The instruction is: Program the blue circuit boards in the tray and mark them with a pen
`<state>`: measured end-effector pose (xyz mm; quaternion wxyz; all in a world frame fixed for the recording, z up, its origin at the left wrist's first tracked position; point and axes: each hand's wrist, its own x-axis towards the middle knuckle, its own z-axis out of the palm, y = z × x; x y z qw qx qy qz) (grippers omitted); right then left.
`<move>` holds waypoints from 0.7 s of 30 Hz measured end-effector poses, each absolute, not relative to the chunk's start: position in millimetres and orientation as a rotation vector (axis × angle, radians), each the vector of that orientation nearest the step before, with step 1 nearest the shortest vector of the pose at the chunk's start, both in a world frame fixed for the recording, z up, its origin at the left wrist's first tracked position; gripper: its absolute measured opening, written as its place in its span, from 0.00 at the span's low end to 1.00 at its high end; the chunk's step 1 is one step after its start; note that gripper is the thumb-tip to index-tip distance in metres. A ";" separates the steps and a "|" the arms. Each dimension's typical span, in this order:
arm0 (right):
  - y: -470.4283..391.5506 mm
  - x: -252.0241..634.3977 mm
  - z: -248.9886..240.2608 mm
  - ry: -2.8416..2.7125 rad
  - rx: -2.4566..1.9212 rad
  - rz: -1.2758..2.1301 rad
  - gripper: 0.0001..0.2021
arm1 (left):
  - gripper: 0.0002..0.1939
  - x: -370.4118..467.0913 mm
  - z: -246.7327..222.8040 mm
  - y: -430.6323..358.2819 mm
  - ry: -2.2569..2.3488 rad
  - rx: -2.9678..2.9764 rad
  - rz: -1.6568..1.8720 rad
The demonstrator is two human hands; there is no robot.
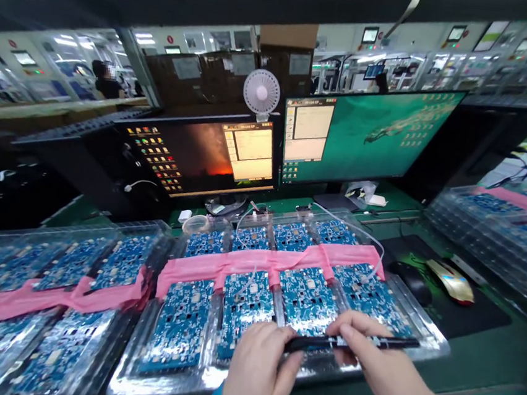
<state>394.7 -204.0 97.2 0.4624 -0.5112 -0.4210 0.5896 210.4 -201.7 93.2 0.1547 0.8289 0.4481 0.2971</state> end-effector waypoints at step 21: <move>-196.8 417.6 91.2 -1.482 -1.418 1.176 0.23 | 0.15 270.9 111.3 -173.1 0.753 1.962 0.490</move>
